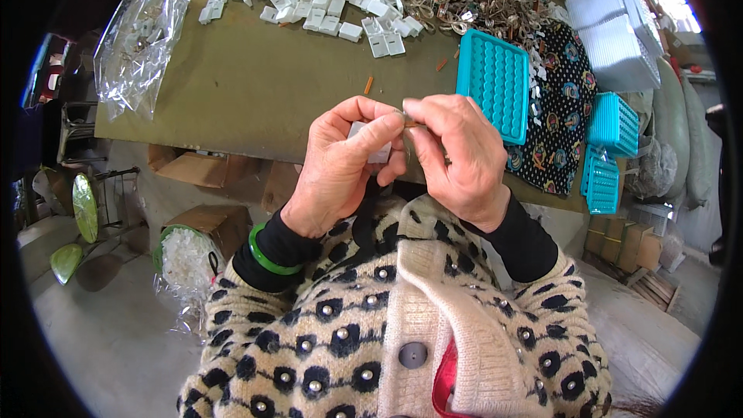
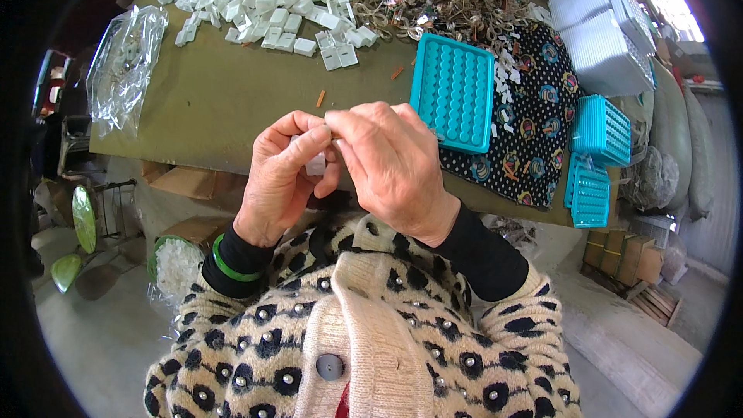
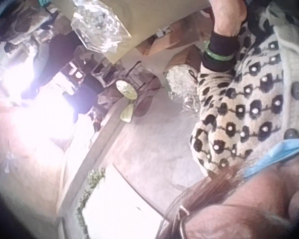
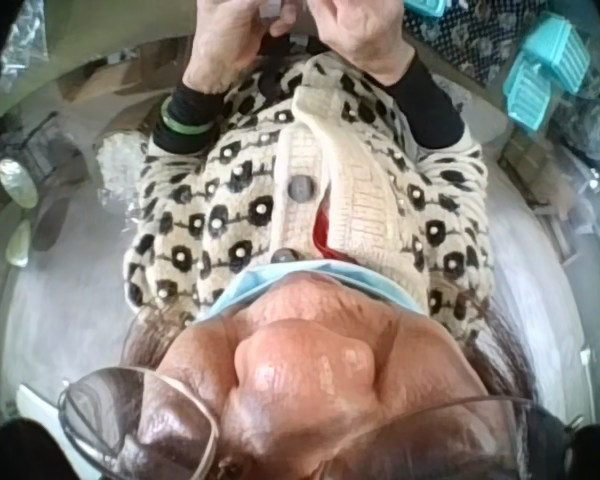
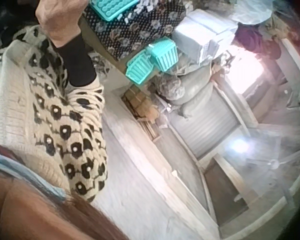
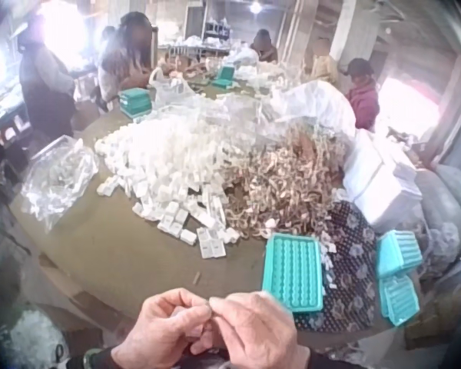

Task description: The person repeatedly picks small white plastic housings and metal components from a teal tray, inserts the metal parts into the housings, and places the assembled units on the table. The person handles the components by hand without visible tools.

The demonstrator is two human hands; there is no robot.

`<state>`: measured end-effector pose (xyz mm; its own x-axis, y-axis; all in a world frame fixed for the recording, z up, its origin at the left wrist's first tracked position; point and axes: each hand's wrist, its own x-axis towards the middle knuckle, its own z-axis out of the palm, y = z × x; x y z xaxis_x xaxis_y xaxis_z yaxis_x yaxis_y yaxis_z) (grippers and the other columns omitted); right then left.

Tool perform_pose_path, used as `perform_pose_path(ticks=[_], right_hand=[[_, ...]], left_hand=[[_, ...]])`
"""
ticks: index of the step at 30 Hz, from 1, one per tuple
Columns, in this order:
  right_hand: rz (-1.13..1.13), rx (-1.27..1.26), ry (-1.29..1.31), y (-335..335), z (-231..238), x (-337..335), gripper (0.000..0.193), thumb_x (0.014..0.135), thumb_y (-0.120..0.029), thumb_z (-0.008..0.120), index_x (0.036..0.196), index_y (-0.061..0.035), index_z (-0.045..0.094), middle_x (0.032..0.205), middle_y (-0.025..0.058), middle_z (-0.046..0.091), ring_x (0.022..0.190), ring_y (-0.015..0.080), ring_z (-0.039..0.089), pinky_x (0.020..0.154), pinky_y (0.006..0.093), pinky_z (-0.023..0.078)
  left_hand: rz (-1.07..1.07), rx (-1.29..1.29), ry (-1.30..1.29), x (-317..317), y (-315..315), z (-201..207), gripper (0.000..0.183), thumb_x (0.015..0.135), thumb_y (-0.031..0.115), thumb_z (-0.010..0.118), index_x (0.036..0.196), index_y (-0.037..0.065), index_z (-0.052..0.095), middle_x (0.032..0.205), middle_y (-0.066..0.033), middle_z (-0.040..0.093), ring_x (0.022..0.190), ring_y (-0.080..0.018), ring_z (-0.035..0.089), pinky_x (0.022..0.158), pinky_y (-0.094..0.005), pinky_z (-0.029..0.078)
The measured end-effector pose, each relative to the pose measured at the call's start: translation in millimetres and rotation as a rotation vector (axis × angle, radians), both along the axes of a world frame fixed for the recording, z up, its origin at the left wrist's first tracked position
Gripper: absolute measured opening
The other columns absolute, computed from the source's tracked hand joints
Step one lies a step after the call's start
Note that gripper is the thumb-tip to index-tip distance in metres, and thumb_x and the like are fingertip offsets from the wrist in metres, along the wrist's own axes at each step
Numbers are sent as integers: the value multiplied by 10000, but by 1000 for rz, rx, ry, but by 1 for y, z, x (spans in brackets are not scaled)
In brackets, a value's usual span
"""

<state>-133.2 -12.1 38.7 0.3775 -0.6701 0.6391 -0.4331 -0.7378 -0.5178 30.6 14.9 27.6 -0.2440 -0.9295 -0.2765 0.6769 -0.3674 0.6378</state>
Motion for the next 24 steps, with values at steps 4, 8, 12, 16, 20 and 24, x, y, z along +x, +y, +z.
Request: perform_pose_path(ticks=[4, 8, 12, 16, 20, 24], right_hand=[[28, 101, -141, -1, 1, -3, 276, 740, 91, 724, 982, -14, 641, 858, 96, 635, 703, 252, 615, 596, 303, 474], [33, 459, -224, 7, 4, -10, 156, 809, 79, 689, 930, -4, 635, 827, 106, 634, 680, 205, 625, 594, 278, 484], [81, 691, -300, 14, 2, -7, 102, 865, 60, 642, 942, 0, 612, 843, 79, 643, 690, 139, 622, 616, 252, 496], [120, 801, -324, 16, -1, -8, 87, 909, 41, 608, 988, 14, 580, 863, 49, 625, 706, 86, 592, 619, 219, 488], [146, 915, -414, 15, -1, -7, 84, 935, 15, 591, 1009, 1, 554, 851, 31, 627, 708, 80, 592, 634, 217, 491], [135, 859, -592, 5, -1, 1, 71, 990, -54, 556, 1050, -28, 529, 979, 25, 621, 708, 53, 551, 646, 194, 471]], left_hand=[[50, -123, -263, 15, -11, 5, 187, 924, 150, 690, 1035, 8, 642, 791, -10, 635, 635, -61, 557, 550, -188, 429], [260, -607, -1109, 32, -63, -1, 140, 869, 68, 682, 999, 14, 683, 820, -5, 623, 696, -86, 555, 616, -236, 447], [168, -919, -1749, 51, -100, -14, 196, 822, 39, 666, 1017, 51, 676, 908, -75, 590, 792, -238, 615, 701, -340, 490], [42, -957, -1849, 56, -104, -24, 162, 838, 47, 650, 998, 69, 643, 977, -96, 568, 827, -333, 618, 724, -407, 495], [148, -1001, -1703, 61, -98, -20, 170, 810, 38, 680, 973, 49, 635, 938, -102, 596, 808, -305, 626, 693, -381, 500], [217, -754, -1261, 54, -81, -7, 199, 805, 24, 719, 990, 27, 644, 834, -53, 633, 707, -172, 628, 614, -301, 495]])
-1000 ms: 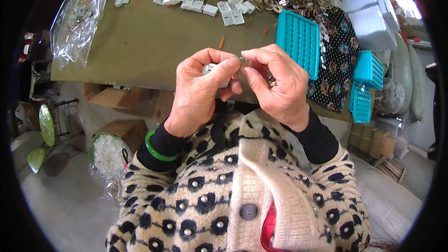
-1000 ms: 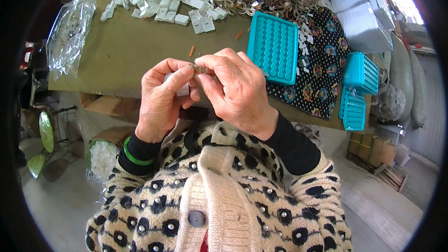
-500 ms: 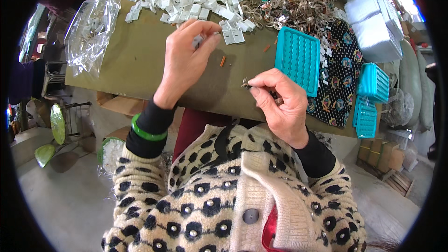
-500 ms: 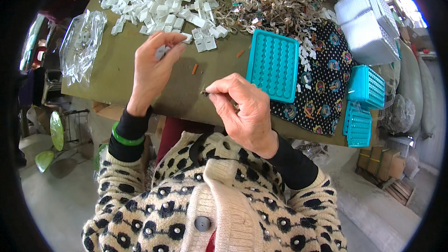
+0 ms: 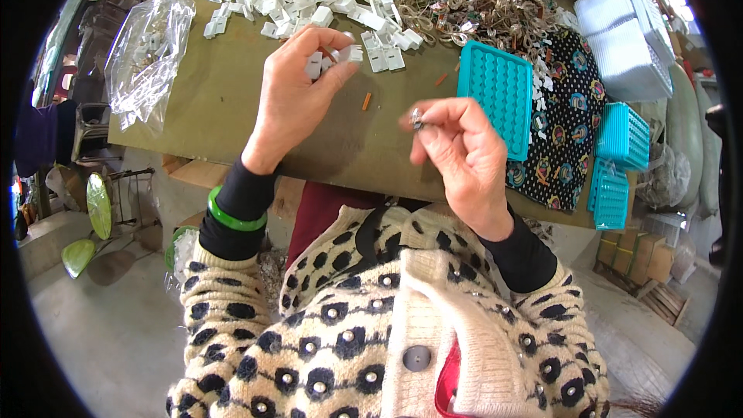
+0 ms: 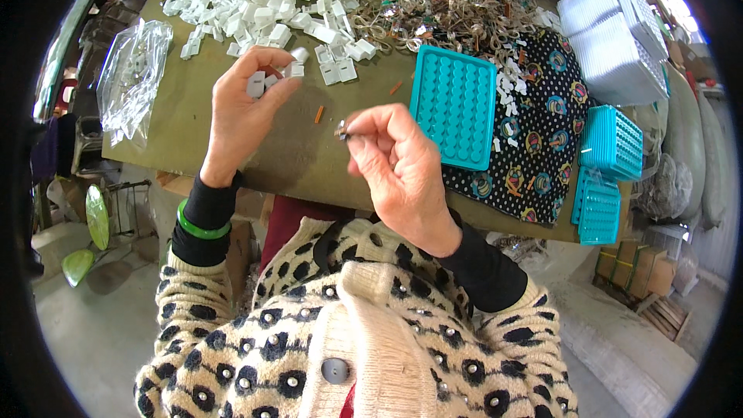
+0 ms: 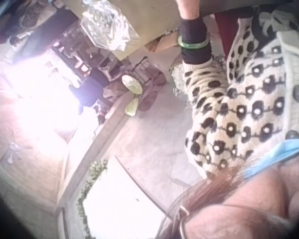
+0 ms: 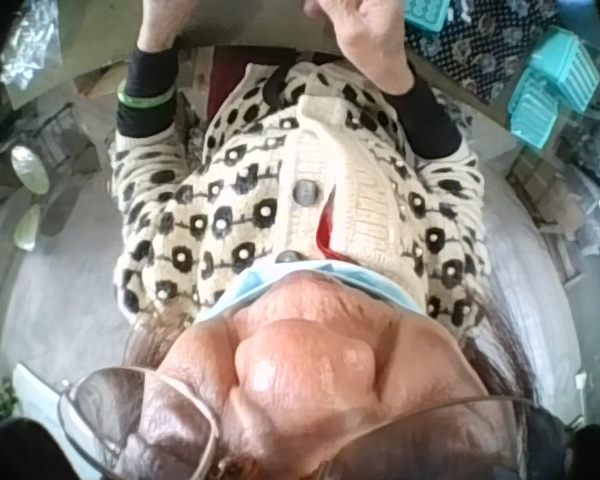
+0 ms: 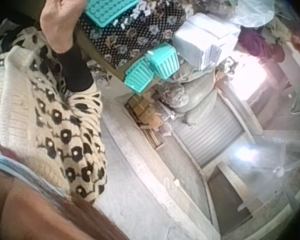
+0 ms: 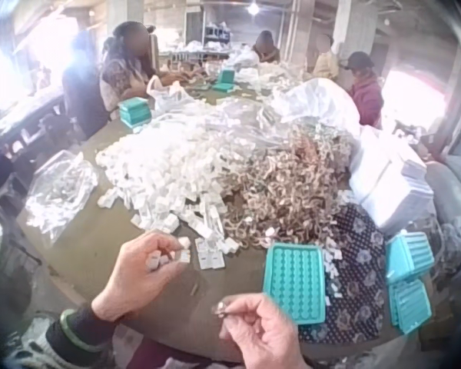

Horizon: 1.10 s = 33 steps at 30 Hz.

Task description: The person repeatedly picks small white plastic housings and metal components from a teal tray, inserts the metal parts into the housings, and places the assembled units on the table. The person handles the components by hand without visible tools.

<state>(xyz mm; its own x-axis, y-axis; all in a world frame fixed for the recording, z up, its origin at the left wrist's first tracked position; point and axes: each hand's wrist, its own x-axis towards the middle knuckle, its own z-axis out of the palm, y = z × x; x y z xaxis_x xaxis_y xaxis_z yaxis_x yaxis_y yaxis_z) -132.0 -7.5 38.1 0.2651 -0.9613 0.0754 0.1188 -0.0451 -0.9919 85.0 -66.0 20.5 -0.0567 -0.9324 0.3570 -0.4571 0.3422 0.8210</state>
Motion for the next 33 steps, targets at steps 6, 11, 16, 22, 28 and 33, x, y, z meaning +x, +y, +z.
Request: perform_pose_path(ticks=[6, 11, 16, 22, 28, 33], right_hand=[[-41, -156, -1, -14, -3, 12, 86, 959, -7, 574, 1038, -19, 543, 1088, 88, 650, 835, 96, 604, 751, 251, 513], [-32, -507, 262, -13, -3, 8, 146, 860, 59, 632, 964, -28, 581, 1017, 111, 662, 910, 240, 617, 789, 328, 514], [-22, -708, 362, -17, -2, 10, 193, 807, 94, 646, 942, -34, 591, 948, 102, 663, 901, 281, 596, 790, 358, 500], [19, -644, 374, -17, 5, 11, 170, 828, 79, 650, 952, -30, 605, 965, 117, 625, 882, 276, 599, 784, 343, 497], [-8, -303, 192, -13, 7, 11, 91, 943, 10, 605, 1030, -11, 588, 1065, 78, 594, 826, 92, 575, 713, 213, 475], [-57, -59, 116, -4, 11, 14, 122, 922, -5, 648, 1031, 9, 595, 1005, 70, 620, 735, 75, 590, 646, 201, 488]], left_hand=[[-73, 470, 647, -28, 38, 11, 174, 864, 24, 713, 1035, 17, 681, 942, -48, 682, 668, -75, 597, 579, -204, 474], [-136, 484, 1121, -36, 47, 5, 193, 896, 33, 689, 1082, -9, 658, 1041, -108, 678, 818, -131, 653, 619, -257, 544], [-155, 556, 1196, -33, 51, -4, 273, 880, 1, 691, 1140, -43, 619, 1042, -141, 683, 880, -185, 683, 751, -338, 604], [-240, 742, 1255, -24, 56, -9, 327, 867, -7, 696, 1181, -42, 608, 1072, -150, 686, 904, -208, 691, 791, -330, 595], [-266, 660, 1343, -26, 59, -12, 338, 868, 29, 698, 1194, -20, 621, 1094, -159, 690, 875, -218, 699, 732, -320, 592], [-291, 661, 1339, -28, 60, -13, 347, 869, 49, 698, 1202, -13, 623, 1088, -158, 693, 852, -217, 701, 693, -309, 587]])
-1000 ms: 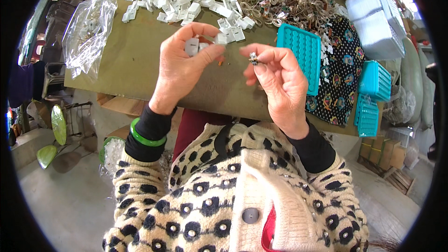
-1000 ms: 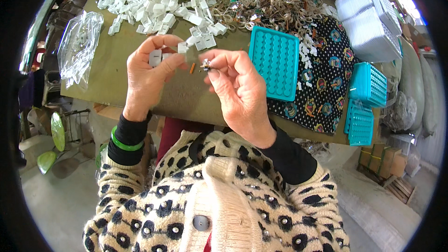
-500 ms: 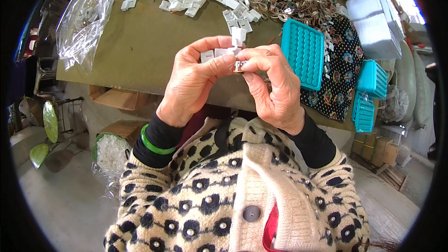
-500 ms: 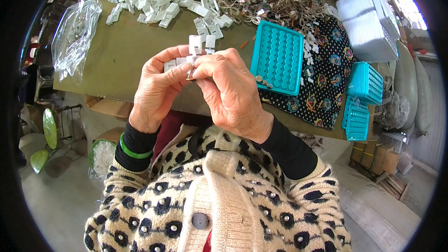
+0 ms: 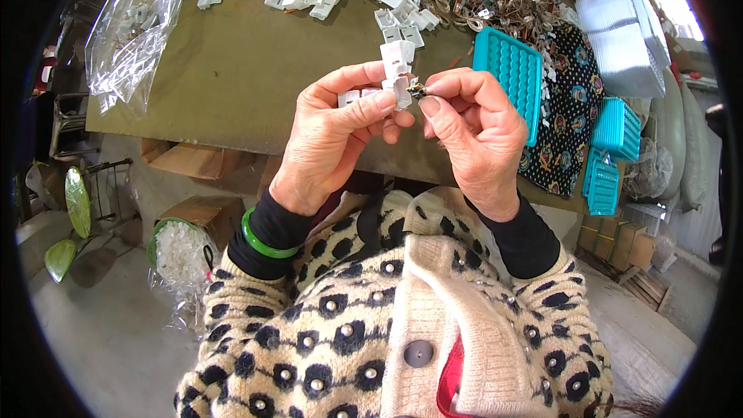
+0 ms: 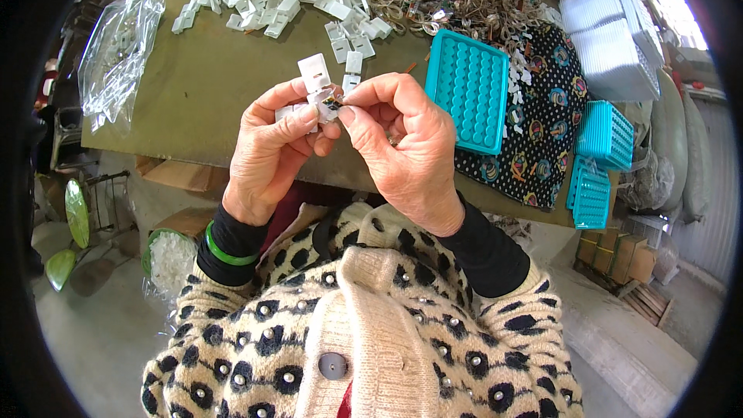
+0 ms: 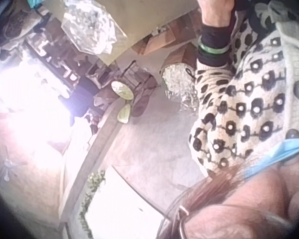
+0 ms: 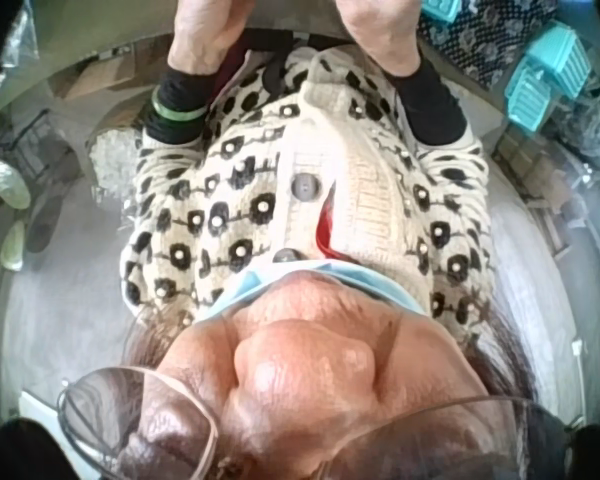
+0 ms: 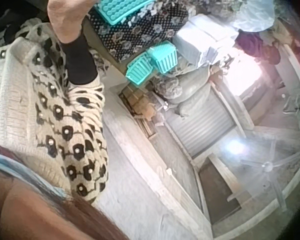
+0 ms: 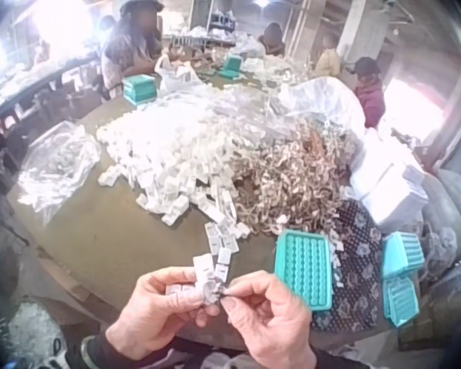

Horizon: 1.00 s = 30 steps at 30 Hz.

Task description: The person repeatedly picks small white plastic housings and metal components from a teal tray, inserts the metal parts into the housings, and places the assembled units on the table. The person handles the components by hand without visible tools.

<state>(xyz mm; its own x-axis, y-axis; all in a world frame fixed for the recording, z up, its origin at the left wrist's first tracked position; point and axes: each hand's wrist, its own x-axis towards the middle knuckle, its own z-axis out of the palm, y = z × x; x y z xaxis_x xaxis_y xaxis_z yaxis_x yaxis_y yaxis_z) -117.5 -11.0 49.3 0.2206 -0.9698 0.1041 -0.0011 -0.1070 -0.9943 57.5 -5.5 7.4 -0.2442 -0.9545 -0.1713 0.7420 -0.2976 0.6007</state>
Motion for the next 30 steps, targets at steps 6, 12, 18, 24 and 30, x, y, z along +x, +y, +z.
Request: perform_pose_path(ticks=[6, 12, 18, 24, 30], right_hand=[[-4, 118, -160, -5, 1, -3, 77, 908, 2, 643, 964, 8, 591, 809, 31, 661, 679, 45, 591, 610, 183, 474], [20, 234, -146, -4, 5, -11, 53, 918, -36, 642, 929, 2, 606, 805, 26, 664, 616, 15, 521, 532, 173, 406], [-1, 162, 11, 4, 11, -12, 31, 934, -31, 619, 937, -1, 610, 803, 23, 678, 665, 15, 561, 538, 170, 423], [-23, -157, 160, 7, 4, -10, 102, 871, 97, 599, 942, 24, 596, 862, 74, 632, 713, 104, 647, 593, 225, 514], [-158, -709, 392, 8, -10, -12, 247, 778, 159, 591, 961, -6, 596, 879, 118, 590, 679, 235, 613, 585, 322, 495]], left_hand=[[43, -2, 27, -6, 2, -1, 318, 867, -18, 690, 1176, -43, 617, 1004, -181, 697, 847, -243, 711, 707, -327, 598], [91, -35, 22, -15, 4, -3, 292, 824, -61, 718, 1106, -30, 646, 965, -158, 694, 801, -210, 689, 709, -325, 597], [158, -133, -55, -26, 7, -2, 263, 800, -70, 745, 1045, -5, 674, 988, -87, 651, 826, -182, 674, 717, -323, 599], [219, -168, -147, -33, 8, 3, 205, 812, -49, 746, 991, -3, 658, 961, -87, 665, 797, -172, 678, 723, -306, 584], [226, -64, -190, -41, 11, 11, 185, 825, -26, 745, 972, -6, 634, 895, -98, 691, 740, -161, 681, 713, -277, 554]])
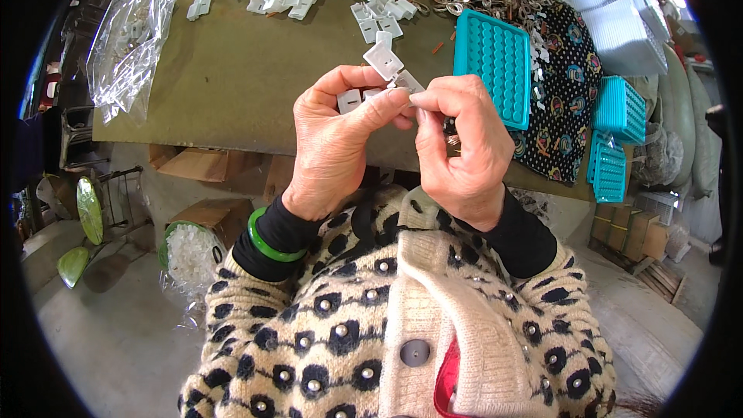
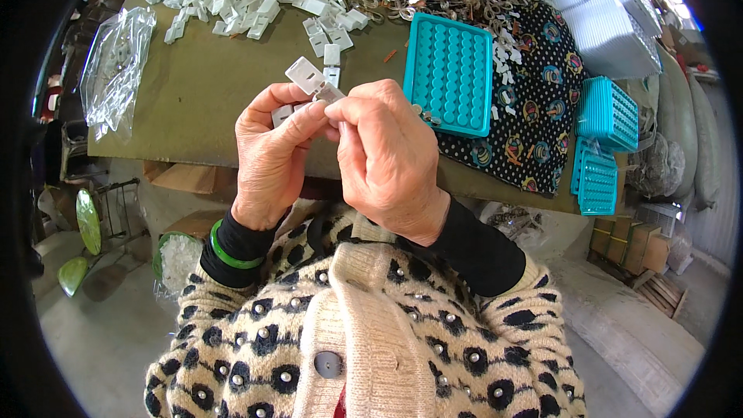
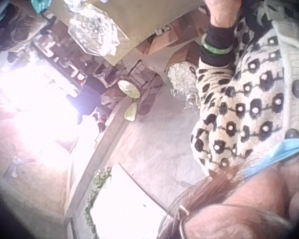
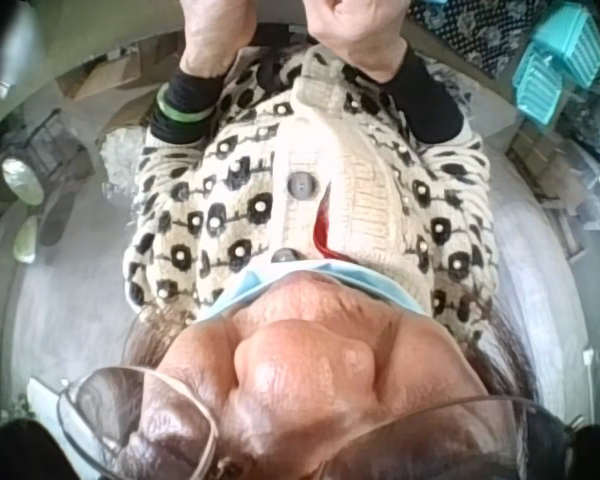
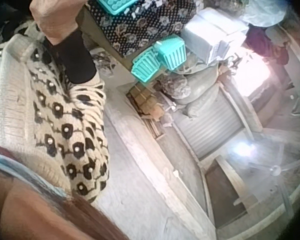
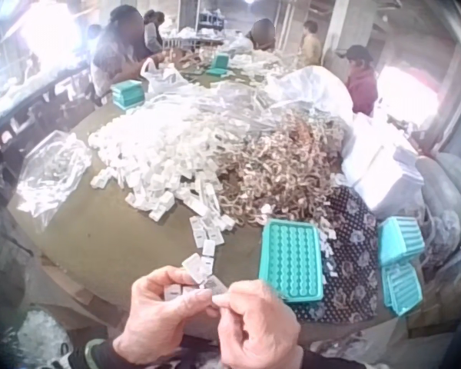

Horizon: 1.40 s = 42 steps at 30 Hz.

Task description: The person repeatedly picks small white plastic housings and metal components from a teal tray, inserts the metal parts into the housings, and places the assembled units on the table. The person handles the components by hand without visible tools.

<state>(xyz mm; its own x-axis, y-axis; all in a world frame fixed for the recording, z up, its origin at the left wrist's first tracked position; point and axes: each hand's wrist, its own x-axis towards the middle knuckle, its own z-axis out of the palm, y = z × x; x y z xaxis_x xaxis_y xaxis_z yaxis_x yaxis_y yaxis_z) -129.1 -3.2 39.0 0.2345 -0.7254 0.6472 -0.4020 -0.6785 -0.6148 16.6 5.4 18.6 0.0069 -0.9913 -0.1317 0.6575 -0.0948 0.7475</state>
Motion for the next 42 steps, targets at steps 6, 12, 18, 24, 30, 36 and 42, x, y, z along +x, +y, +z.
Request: perform_pose_path(ticks=[6, 12, 18, 24, 30, 36, 42], right_hand=[[-88, -216, 125, -4, -12, -2, 281, 755, 183, 606, 965, -2, 613, 897, 130, 617, 746, 251, 612, 618, 313, 498], [-63, 39, -8, 0, -12, -1, 189, 818, 120, 624, 942, -21, 602, 857, 96, 575, 711, 200, 580, 593, 280, 471], [-56, 143, -54, 0, -10, 4, 119, 876, 53, 639, 957, -12, 582, 860, 66, 576, 680, 118, 533, 587, 233, 438], [170, 1111, -737, 1, -2, 4, 140, 928, -33, 638, 1040, -11, 556, 892, 43, 614, 644, 72, 497, 617, 242, 459], [272, 1328, -920, -4, 1, 3, 137, 932, -36, 611, 1048, 18, 563, 910, 95, 672, 686, 109, 592, 676, 285, 511], [212, 1040, -709, 0, 9, 10, 241, 918, -67, 588, 1134, 35, 553, 1040, 91, 640, 979, 160, 624, 896, 336, 517], [152, 1082, -671, 0, 8, 14, 217, 871, -25, 553, 1080, 24, 582, 1039, 73, 629, 958, 142, 590, 891, 284, 464]], left_hand=[[125, -48, -311, -10, 2, 5, 180, 814, -34, 733, 955, -27, 623, 879, -88, 683, 730, -153, 669, 680, -270, 542], [-112, 240, 132, 3, -2, 8, 113, 849, 8, 685, 943, -2, 624, 823, -69, 663, 705, -152, 655, 604, -275, 513], [-159, 312, 300, 10, 0, 8, 98, 874, 62, 667, 953, 22, 624, 821, -54, 650, 708, -139, 615, 605, -261, 490], [-58, 258, 195, 11, 0, 8, 160, 872, 48, 676, 1017, 0, 630, 835, -68, 659, 727, -143, 638, 604, -262, 513], [-19, 104, 160, 14, 2, 7, 242, 890, 33, 669, 1109, -33, 592, 917, -97, 677, 776, -187, 675, 619, -310, 570], [29, 120, 126, 12, 3, 9, 224, 875, -19, 672, 1086, -47, 602, 921, -92, 668, 820, -186, 679, 741, -348, 600], [106, -167, -333, 6, 10, 1, 140, 824, -49, 717, 955, -19, 677, 835, -20, 618, 766, -100, 578, 700, -251, 496]])
